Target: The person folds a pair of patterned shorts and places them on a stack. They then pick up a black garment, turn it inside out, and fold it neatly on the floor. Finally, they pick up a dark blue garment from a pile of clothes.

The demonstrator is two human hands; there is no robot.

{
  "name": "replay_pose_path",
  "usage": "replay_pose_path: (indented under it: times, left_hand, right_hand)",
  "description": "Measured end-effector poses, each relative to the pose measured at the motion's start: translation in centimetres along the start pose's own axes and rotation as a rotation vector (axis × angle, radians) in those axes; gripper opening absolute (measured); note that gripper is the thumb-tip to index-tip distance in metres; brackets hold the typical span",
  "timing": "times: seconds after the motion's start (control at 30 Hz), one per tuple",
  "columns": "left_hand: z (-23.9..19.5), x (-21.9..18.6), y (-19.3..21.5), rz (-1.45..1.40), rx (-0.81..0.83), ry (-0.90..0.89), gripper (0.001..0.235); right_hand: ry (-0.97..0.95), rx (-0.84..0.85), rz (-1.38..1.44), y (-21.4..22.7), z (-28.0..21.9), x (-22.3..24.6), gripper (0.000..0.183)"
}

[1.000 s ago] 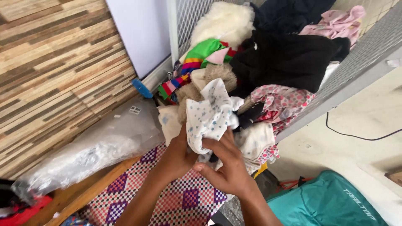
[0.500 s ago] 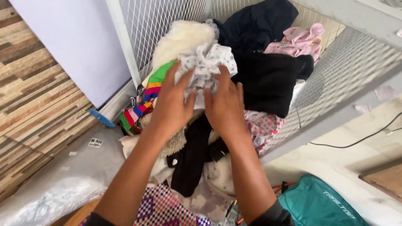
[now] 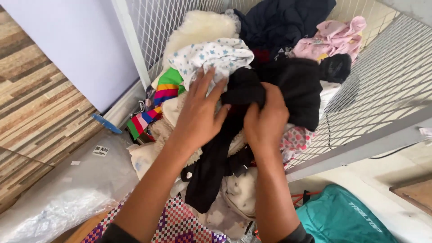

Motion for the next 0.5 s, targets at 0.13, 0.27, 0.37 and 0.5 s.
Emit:
replay_pose_path:
  times: [0.13,0.27,0.37,0.5]
  left_hand:
    - [-3.8,-3.0,2.9,-0.020,-0.240,0.054,0.024]
    - [-8.0,-4.3,2.5,-0.697,-0.103,0.169,0.038]
    - [-9.9,-3.9,3.5,-1.022,-0.104,0.216,0.040]
    - [-12.2,-0.7,3.1,-0.960,-0.218,0.451,0.041]
  right_hand:
    - [-0.030,-0.085,0.151,3.6,-2.8,2.8,0.054]
    - [0.080,-0.088,0.252,4.5,-8.1,6.4,0.043]
    - [0.318,0.085,0.284,2.2,-13.0,9.0,0.039]
    - [0.409,0.467,0.323,1.9,-17.0,10.7,0.049]
Point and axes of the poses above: each hand's wrist, its own z-axis towards the middle knuckle, its own y-axis out of the back of the hand, x = y × z, the point moved 3 cm from there along z, towards the middle knuckle, and after that the axes turned 8 degrees about x, right-handed, at the moved point
